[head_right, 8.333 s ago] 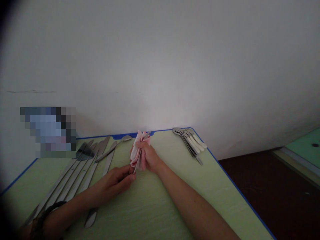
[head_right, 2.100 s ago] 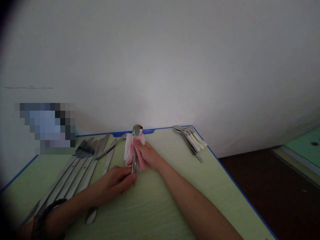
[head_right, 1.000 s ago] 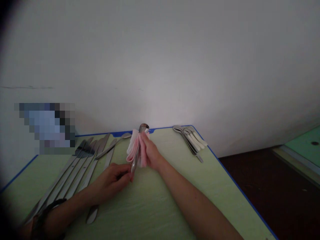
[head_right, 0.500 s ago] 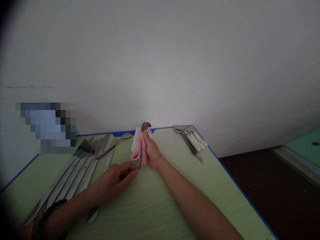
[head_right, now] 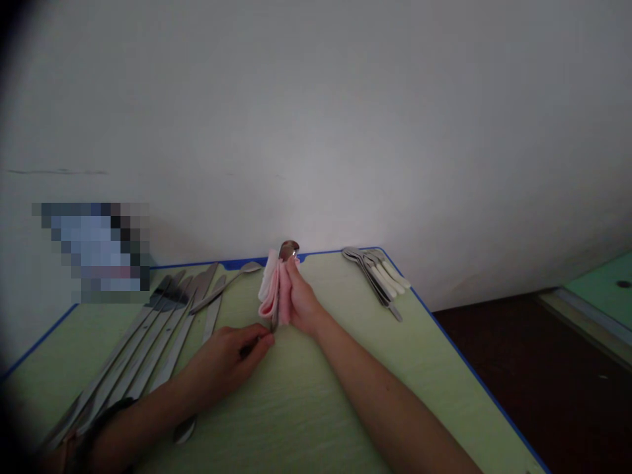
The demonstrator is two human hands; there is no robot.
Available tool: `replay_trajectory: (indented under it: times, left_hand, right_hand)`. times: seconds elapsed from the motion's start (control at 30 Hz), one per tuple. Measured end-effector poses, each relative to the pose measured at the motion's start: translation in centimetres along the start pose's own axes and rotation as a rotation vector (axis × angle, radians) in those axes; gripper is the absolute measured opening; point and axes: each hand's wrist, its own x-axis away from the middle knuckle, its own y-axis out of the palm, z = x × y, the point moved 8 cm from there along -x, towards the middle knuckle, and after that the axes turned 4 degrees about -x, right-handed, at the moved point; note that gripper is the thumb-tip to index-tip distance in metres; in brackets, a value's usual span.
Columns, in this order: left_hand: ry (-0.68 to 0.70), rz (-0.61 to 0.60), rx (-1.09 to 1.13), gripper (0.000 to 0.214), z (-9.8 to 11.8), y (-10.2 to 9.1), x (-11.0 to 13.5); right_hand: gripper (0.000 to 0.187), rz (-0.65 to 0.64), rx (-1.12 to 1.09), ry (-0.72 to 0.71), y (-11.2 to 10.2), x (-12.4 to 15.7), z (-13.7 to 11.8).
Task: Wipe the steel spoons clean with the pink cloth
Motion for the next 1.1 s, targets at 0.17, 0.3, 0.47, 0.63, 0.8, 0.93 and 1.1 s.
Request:
replay_trajectory:
  times: [0.17,0.3,0.47,0.63,0.8,0.93,1.1]
  left_hand:
    - [-0.004,-0.003,0.001,0.033,0.1,-0.2,0.0]
    - [-0.029,-0.009,0.003,0.034,-0.1,-0.1,0.1]
    - [-0.027,0.002,0.038,0.033,-0.2,-0.1,0.0]
    - [0.003,-0.004,0.011,0.031,0.1,0.0,-0.1]
    - [0.005,-0.017,-0.01,0.032,0.0,0.2,-0.1]
    - [0.001,-0.018,0.009,0.031,-0.1,0.2,-0.1]
    - [-0.002,-0.013,0.038,0.028,-0.2,0.2,-0.2]
  right_hand:
    - [0.054,-0.08,-0.034,-0.004,0.2,-0.1,-0.1]
    - [0.058,-0.088,-0.027,0.02,0.2,-0.2,0.2]
    - [0.057,-0.091,-0.028,0.049,0.5,0.1,0.2]
    - [0.055,-0.089,-0.007,0.086,0.7,0.4,0.3]
    - [0.056,-0.06,-0.025,0.091,0.3,0.3,0.5]
    - [0.056,-0.062,-0.04,0.083,0.5,0.3,0.4]
    - [0.054,-0.096,-0.025,0.084,1.1,0.5,0.4]
